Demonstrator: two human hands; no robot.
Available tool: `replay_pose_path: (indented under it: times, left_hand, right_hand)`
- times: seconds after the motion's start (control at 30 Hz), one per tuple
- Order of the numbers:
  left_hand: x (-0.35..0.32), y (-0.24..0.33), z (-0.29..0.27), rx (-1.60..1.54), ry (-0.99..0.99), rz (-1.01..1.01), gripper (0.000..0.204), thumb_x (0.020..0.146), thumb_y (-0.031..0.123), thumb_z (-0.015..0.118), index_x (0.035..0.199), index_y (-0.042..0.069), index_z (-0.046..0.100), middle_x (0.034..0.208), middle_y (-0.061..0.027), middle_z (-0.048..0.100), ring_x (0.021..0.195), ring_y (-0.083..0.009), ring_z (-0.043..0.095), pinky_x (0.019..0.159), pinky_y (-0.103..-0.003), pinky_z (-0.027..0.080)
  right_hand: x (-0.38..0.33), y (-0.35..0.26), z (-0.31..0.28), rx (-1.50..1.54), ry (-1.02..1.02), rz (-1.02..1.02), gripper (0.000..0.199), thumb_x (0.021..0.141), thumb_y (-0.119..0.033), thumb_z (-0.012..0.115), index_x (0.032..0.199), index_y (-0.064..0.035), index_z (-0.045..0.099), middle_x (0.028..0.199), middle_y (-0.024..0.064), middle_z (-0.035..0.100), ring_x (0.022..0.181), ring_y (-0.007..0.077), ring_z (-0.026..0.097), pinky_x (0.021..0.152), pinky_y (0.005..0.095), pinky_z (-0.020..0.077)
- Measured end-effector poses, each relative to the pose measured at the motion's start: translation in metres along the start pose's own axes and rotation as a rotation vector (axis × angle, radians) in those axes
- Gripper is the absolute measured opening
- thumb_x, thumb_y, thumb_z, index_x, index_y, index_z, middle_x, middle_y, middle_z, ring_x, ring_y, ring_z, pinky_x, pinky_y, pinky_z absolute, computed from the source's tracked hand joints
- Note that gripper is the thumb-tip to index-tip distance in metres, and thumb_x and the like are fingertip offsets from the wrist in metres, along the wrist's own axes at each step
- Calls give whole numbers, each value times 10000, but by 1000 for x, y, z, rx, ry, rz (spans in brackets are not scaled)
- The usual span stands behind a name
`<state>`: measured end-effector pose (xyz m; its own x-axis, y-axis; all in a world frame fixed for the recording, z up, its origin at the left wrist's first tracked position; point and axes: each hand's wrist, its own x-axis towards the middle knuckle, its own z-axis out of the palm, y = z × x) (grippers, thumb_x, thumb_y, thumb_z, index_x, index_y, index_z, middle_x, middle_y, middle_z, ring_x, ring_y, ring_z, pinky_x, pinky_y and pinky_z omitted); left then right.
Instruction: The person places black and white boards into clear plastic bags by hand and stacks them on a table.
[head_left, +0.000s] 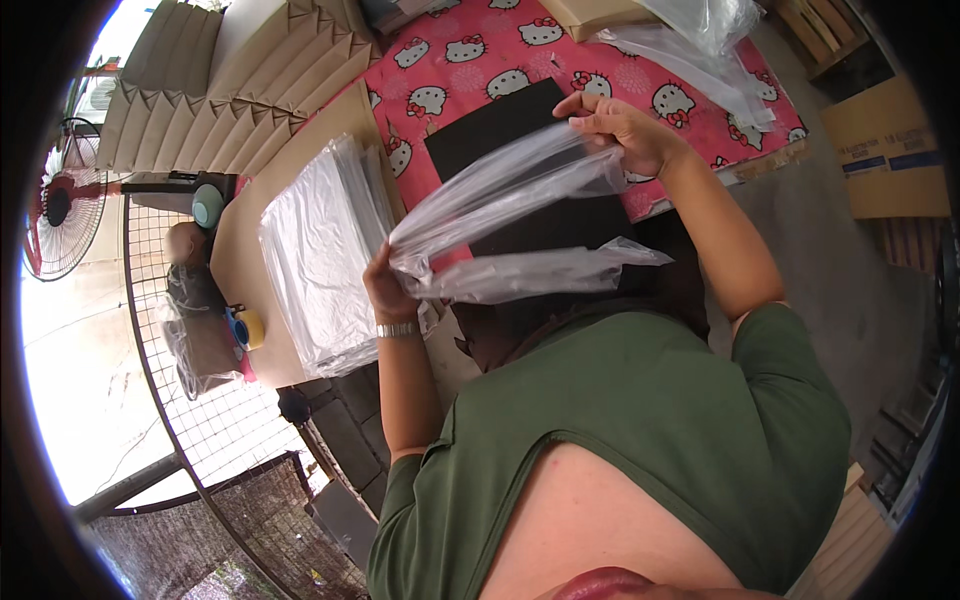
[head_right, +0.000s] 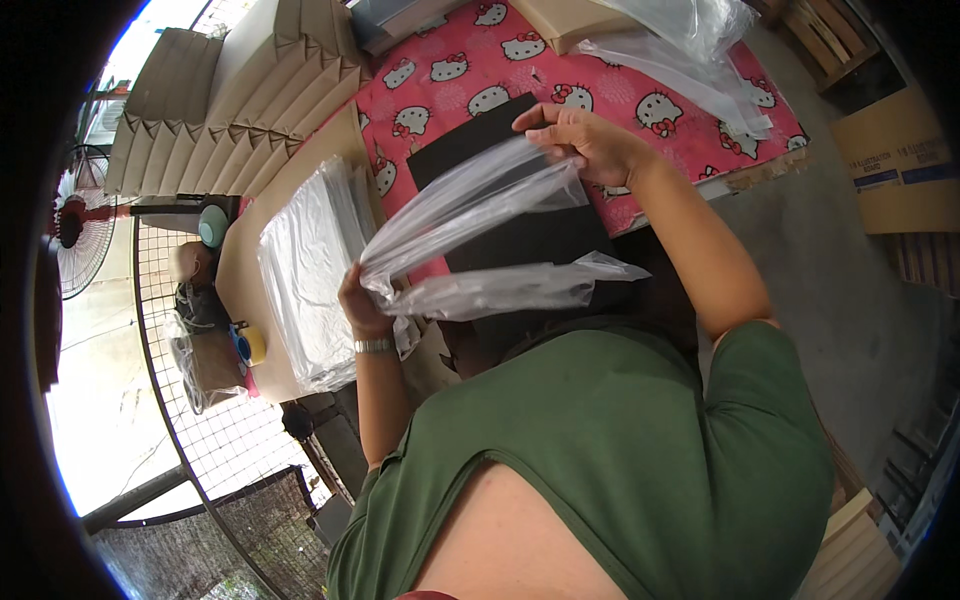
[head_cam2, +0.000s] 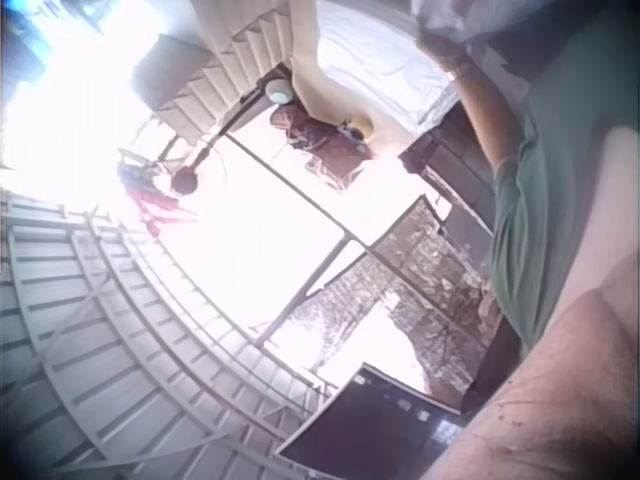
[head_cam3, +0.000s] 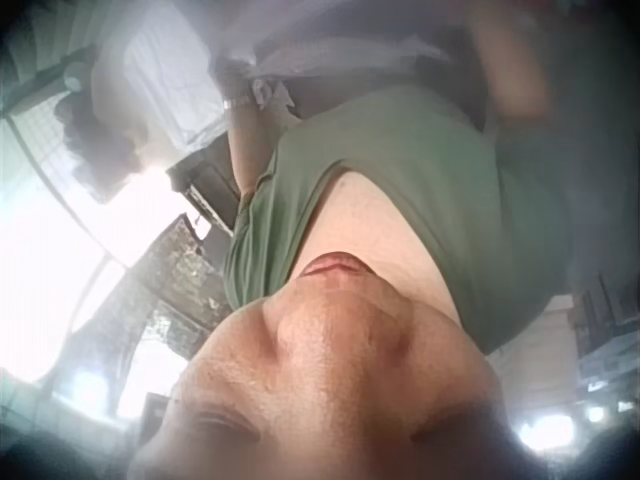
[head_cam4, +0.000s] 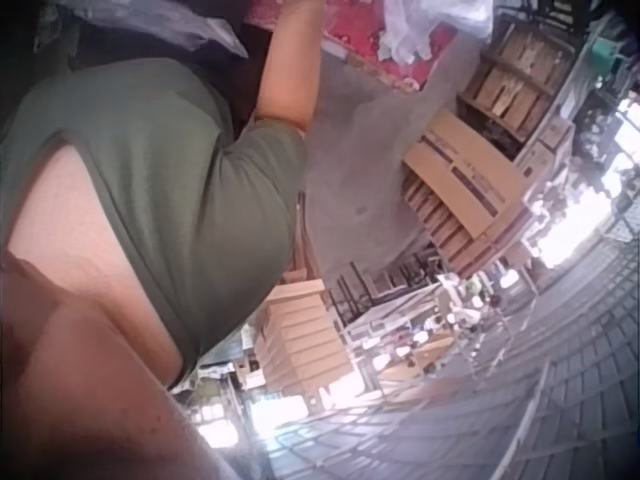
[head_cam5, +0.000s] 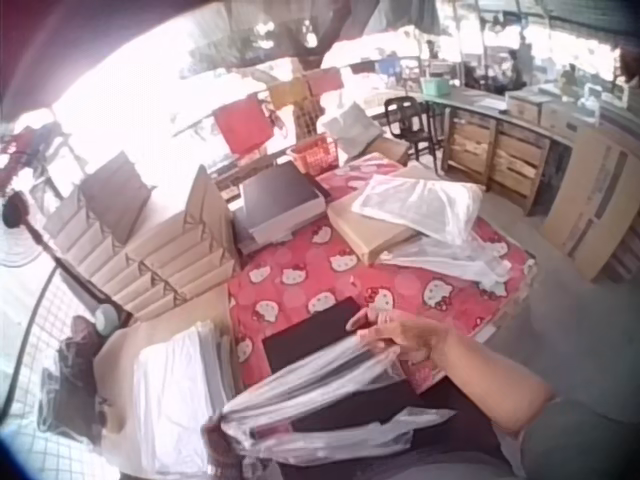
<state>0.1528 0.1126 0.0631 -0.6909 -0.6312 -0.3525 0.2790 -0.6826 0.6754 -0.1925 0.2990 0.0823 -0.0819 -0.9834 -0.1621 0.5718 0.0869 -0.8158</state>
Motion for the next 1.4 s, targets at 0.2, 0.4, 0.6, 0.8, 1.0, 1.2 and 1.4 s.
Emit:
replay_pose_path:
  times: [0.2,0.4,0.6,0.8,1.0,1.2,1.4]
  left_hand:
    - [103,-8,-10,302,167,-163,216,796,187,500,880,11,592,879,-114,639,801,-226,617,734,-350,499]
    - [200,-17,-19,1151,448,294,298,753,229,609,954,10,623,851,-117,640,716,-208,608,633,-328,472]
    - [222,-29,-6,1543,259,234,268,778,234,537,832,-10,635,751,-174,630,682,-263,622,617,-355,456]
    - [208,-4,6,1538,338,208,319,751,188,448,800,-67,635,737,-238,629,756,-345,629,676,-399,460]
    - [144,32,92,1517,182,246,302,774,160,437,774,-56,647,662,-186,637,650,-268,632,610,-349,465]
    - [111,97,99,1045,257,354,234,860,218,531,683,75,585,588,6,527,509,-78,447,478,-234,343]
    - [-4,167,186,795,89,297,256,838,146,558,1014,-38,583,969,-121,622,882,-162,597,775,-268,466]
  right_hand:
    - [49,23,-42,-312,211,-71,405,715,-46,513,1118,-19,504,934,56,536,805,87,518,716,215,422]
    - [116,48,-70,-1237,692,-277,346,741,-79,509,1080,-32,560,1002,235,525,930,326,549,827,371,438]
    - [136,56,-85,-1410,792,-54,389,742,-73,474,1117,-43,573,1111,304,474,1023,435,500,908,443,402]
    - [126,36,-69,-1500,749,-186,298,755,-102,462,996,2,603,1094,285,498,996,428,529,890,453,427]
    - [88,-17,-22,-1653,747,-245,270,761,-112,444,930,7,617,941,263,583,972,402,547,860,433,443]
    - [63,-77,35,-1401,781,-568,227,784,-118,482,914,13,614,787,191,613,774,322,570,696,374,452]
    - [-23,-165,102,-610,437,-361,123,794,-72,546,836,14,624,700,39,617,570,97,556,501,237,428]
